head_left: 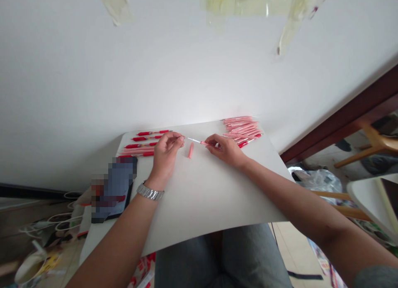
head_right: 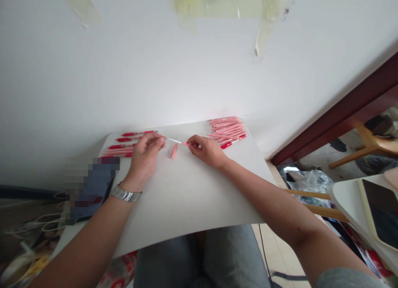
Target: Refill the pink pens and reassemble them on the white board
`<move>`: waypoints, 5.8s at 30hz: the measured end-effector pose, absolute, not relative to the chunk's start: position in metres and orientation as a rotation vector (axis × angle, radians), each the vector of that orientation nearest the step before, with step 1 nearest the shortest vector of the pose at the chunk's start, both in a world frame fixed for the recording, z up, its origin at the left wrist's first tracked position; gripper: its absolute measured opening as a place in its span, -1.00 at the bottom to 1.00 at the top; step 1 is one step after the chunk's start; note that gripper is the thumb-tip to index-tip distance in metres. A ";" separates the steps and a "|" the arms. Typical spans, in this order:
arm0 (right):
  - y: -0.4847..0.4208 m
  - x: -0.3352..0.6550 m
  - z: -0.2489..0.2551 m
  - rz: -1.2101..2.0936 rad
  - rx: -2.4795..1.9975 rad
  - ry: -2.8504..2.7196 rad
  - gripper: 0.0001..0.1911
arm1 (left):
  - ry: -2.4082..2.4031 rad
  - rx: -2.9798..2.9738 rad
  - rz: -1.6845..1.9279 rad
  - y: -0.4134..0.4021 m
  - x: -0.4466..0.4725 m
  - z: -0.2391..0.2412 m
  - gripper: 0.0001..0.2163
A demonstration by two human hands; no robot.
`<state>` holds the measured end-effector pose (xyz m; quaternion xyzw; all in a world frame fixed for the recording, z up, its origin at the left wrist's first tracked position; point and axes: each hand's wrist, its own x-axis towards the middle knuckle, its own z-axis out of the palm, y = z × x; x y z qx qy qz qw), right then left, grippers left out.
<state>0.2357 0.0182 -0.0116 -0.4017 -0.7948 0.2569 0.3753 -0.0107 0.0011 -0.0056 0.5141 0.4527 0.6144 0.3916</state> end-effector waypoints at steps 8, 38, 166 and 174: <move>0.018 0.235 -0.011 0.656 -1.043 -2.061 -0.81 | 1.162 1.342 1.545 0.000 -0.010 -0.007 -0.74; 0.016 0.234 -0.009 0.721 -0.947 -2.029 -0.80 | 1.126 1.454 1.440 -0.006 -0.009 0.001 -0.66; 0.007 0.234 0.003 0.855 -0.882 -2.013 -0.70 | 0.845 1.251 1.391 -0.019 0.008 0.009 -0.75; 0.008 0.234 0.003 0.856 -0.896 -2.005 -0.62 | 0.823 1.243 1.377 -0.022 0.009 0.009 -0.71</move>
